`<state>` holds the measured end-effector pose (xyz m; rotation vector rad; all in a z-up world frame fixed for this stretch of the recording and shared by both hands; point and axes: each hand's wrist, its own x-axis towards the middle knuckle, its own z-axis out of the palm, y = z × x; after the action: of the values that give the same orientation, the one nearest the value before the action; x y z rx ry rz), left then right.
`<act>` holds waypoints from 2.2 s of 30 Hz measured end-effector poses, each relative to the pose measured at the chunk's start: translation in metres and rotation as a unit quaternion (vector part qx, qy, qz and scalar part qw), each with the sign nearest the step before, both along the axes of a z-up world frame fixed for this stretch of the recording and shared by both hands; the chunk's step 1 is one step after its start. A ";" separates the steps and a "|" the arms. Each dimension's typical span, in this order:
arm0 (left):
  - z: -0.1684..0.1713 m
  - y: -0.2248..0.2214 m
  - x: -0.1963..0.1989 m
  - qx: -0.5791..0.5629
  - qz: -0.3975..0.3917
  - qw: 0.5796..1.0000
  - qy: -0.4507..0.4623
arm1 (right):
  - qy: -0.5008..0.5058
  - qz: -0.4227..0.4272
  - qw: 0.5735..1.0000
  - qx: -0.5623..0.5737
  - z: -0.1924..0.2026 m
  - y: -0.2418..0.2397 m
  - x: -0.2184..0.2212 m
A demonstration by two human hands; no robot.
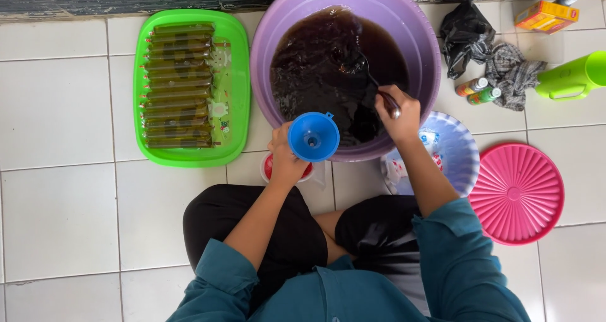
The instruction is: The person fills small plastic bags with a dark liquid from a large purple tub using a blue funnel and a ladle, then seals each bag by tying it with a red rubber band.
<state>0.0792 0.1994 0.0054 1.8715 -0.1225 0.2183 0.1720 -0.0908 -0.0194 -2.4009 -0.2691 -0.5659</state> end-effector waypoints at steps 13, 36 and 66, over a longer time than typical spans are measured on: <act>-0.008 -0.011 -0.021 0.056 0.013 0.997 -0.045 | 0.062 0.028 0.997 0.033 0.020 -0.016 -0.118; -0.051 -0.012 -0.029 0.159 0.005 0.987 -0.025 | -0.076 -0.053 0.990 0.111 0.021 -0.003 -0.119; -0.032 -0.018 -0.029 0.118 0.013 0.992 -0.041 | 0.011 0.008 0.938 0.346 0.129 0.022 -0.219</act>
<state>0.0499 0.1814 -0.0269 2.1011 -0.1881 0.3105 -0.0467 -0.0686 0.1101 -1.7167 -0.0585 -0.5178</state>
